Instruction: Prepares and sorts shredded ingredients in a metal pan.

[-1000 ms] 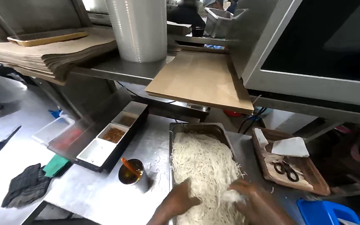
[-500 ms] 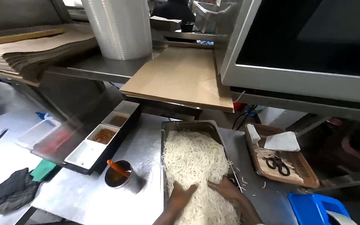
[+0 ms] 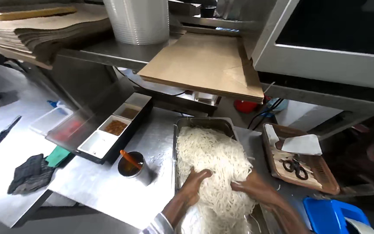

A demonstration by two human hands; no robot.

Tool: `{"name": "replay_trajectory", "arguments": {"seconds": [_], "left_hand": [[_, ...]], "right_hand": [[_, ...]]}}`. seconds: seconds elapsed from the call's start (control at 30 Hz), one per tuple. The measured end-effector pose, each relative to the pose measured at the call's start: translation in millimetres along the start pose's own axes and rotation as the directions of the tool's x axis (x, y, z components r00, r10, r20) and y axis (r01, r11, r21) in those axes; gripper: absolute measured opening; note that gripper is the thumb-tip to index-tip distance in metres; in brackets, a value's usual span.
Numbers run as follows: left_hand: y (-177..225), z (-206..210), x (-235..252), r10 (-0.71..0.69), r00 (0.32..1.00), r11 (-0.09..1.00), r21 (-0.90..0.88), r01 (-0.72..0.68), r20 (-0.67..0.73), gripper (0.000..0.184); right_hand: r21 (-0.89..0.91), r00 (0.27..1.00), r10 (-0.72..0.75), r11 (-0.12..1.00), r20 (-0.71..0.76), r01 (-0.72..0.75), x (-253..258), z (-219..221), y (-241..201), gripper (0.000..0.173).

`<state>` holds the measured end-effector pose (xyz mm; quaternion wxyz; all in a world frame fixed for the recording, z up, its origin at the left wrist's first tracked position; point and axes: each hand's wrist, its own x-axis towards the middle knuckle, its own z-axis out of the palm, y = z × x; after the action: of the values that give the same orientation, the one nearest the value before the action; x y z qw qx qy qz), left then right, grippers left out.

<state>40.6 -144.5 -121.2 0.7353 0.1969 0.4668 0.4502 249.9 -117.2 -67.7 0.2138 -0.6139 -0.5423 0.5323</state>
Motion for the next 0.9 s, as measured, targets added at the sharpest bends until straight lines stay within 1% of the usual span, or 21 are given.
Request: {"name": "replay_trajectory", "arguments": {"seconds": [0.03,0.07,0.13,0.17,0.2,0.23,0.27,0.3,0.33,0.37,0.43,0.5,0.53,0.57,0.63,0.7,0.73,0.77,0.8,0.83,0.9], "left_hand": [[3,4,-1,0.033,0.999,0.996,-0.089,-0.031,0.030,0.035],[5,7,0,0.061,0.995,0.984,-0.174,-0.047,0.074,0.028],[7,14,1,0.038,0.996,0.979,-0.203,-0.022,0.075,0.046],[9,13,-1,-0.017,0.999,0.996,-0.087,0.020,0.039,0.051],[9,10,-3,-0.056,0.998,0.989,0.141,0.054,0.017,0.048],[10,3,-2,-0.092,0.996,0.890,0.449,0.080,0.005,0.043],[9,-7,2,-0.137,0.991,0.693,0.714,0.098,-0.003,0.042],[6,-18,5,-0.167,0.986,0.510,0.854,0.101,-0.016,0.045],[4,-31,4,-0.159,0.987,0.408,0.908,0.092,-0.028,0.046],[2,-44,-2,-0.141,0.989,0.396,0.914,0.094,-0.040,0.047],[-1,-69,-19,-0.065,0.997,0.535,0.841,0.079,-0.052,0.043],[-3,-72,-34,0.000,0.997,0.650,0.757,0.061,-0.080,0.045],[-4,-65,-41,0.028,0.994,0.654,0.754,0.060,-0.103,0.049],[-5,-52,-49,0.048,0.992,0.629,0.775,0.061,-0.117,0.060],[-10,-21,-54,0.113,0.989,0.547,0.837,0.018,-0.096,0.084],[-17,7,-44,0.114,0.990,0.435,0.900,0.023,-0.080,0.107],[-19,16,-34,0.062,0.994,0.372,0.926,0.064,-0.094,0.114],[-23,20,-23,0.026,0.992,0.314,0.943,0.109,-0.123,0.117],[-28,19,-11,0.014,0.987,0.282,0.947,0.151,-0.162,0.116],[-31,13,-1,0.021,0.980,0.280,0.943,0.182,-0.196,0.109],[-32,-4,9,0.072,0.967,0.322,0.923,0.211,-0.246,0.090]], "right_hand": [[-0.083,1.000,-0.017,0.996,-0.011,0.016,-4,-3,-20,0.084],[-0.189,0.999,-0.028,0.982,-0.025,0.023,-7,-4,-40,0.082],[-0.452,1.000,-0.014,0.892,-0.025,0.001,-11,0,-74,0.076],[-0.585,1.000,0.003,0.811,-0.018,-0.013,-12,7,-88,0.070],[-0.698,1.000,0.018,0.716,-0.007,-0.017,-14,16,-97,0.063],[-0.782,1.000,0.023,0.623,0.004,-0.011,-16,27,-101,0.057],[-0.843,0.999,0.030,0.539,0.019,0.000,-17,38,-96,0.052],[-0.881,0.998,0.047,0.473,0.029,0.003,-20,49,-85,0.051],[-0.899,0.998,0.051,0.439,0.030,0.004,-22,59,-68,0.051],[-0.900,0.999,0.031,0.436,0.023,0.007,-26,69,-46,0.050],[-0.874,1.000,-0.017,0.485,0.008,0.015,-43,87,-3,0.054],[-0.835,0.995,0.056,0.548,0.083,0.039,-64,85,12,0.069],[-0.812,0.986,0.086,0.580,0.140,0.064,-72,77,13,0.071],[-0.778,0.979,0.070,0.619,0.193,0.109,-77,65,16,0.066],[-0.643,0.972,-0.089,0.736,0.219,0.212,-73,34,24,0.040],[-0.528,0.981,-0.172,0.827,0.089,0.193,-48,6,29,0.028],[-0.511,0.989,-0.149,0.850,0.005,0.131,-28,-3,36,0.031],[-0.498,0.996,-0.073,0.866,-0.044,0.042,-7,-7,45,0.042],[-0.481,0.998,0.016,0.875,-0.061,-0.043,13,-6,58,0.060],[-0.462,0.995,0.077,0.882,-0.062,-0.097,30,0,71,0.076],[-0.440,0.987,0.149,0.884,-0.052,-0.156,52,18,88,0.097]]}}
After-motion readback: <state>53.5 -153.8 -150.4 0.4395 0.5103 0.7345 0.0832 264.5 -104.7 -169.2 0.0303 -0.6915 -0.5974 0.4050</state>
